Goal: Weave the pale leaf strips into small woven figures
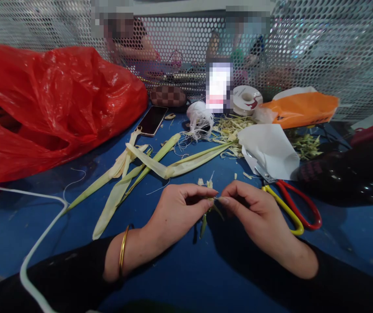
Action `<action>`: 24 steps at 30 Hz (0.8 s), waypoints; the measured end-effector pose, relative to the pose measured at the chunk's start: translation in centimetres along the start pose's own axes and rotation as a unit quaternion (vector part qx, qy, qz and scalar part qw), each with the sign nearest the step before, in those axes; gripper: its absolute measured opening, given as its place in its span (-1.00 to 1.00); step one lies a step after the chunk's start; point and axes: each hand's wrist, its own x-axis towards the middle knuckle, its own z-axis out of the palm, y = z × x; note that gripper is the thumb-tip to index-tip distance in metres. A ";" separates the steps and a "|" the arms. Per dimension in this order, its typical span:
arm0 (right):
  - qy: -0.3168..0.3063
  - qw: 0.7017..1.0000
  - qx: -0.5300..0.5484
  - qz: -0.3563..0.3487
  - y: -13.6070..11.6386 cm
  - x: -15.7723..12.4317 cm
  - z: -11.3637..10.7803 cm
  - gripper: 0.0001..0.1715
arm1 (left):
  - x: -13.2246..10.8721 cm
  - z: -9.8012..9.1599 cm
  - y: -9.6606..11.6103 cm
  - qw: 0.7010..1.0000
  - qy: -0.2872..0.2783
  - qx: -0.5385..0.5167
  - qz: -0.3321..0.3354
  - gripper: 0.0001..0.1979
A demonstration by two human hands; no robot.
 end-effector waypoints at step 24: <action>-0.006 0.912 0.363 0.191 0.0 0.9 -0.6 -0.62 | 0.4 0.2 -0.2 0.999 0.021 0.033 -0.012 -0.87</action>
